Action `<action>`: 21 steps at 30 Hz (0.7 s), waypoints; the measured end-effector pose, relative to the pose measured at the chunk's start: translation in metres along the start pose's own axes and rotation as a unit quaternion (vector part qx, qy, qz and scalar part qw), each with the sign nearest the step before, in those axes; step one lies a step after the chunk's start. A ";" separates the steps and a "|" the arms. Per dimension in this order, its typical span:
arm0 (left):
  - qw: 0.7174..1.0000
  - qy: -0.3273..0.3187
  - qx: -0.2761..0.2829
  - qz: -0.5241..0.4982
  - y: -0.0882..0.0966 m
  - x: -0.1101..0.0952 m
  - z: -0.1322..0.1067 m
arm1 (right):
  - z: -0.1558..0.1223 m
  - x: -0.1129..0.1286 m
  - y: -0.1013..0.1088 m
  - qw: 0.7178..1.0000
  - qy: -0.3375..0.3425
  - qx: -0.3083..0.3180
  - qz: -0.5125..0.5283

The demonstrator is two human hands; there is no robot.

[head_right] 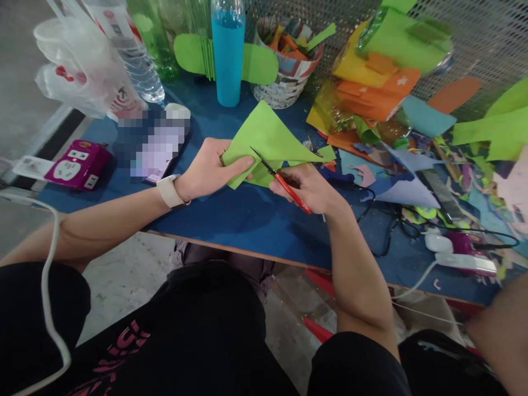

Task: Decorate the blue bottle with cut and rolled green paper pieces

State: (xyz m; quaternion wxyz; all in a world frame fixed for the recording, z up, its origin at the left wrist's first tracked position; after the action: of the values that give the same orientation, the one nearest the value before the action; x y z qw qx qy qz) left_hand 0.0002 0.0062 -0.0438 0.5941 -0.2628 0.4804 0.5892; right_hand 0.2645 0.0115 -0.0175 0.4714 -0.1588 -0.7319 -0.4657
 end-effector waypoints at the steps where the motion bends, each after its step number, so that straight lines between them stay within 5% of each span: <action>1: 1.000 0.000 0.000 -0.001 0.000 0.000 0.000 | 0.000 0.000 0.000 1.000 0.000 0.000 -0.001; 21: 1.000 0.002 0.003 -0.003 0.000 0.001 0.000 | 0.001 0.003 -0.001 1.000 0.017 -0.009 -0.014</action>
State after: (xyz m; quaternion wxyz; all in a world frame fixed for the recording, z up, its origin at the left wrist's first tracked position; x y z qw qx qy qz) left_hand 0.0000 0.0067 -0.0447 0.5953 -0.2636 0.4831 0.5855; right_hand 0.2624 0.0112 -0.0158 0.4755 -0.1448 -0.7216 -0.4819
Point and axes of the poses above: each hand's wrist, its own z-axis towards the middle knuckle, its own y-axis out of the back of the hand, x = y × z, the point moved 1 cm from there along z, towards the middle knuckle, and after that the axes turned 4 degrees about -x, right-handed, at the moved point
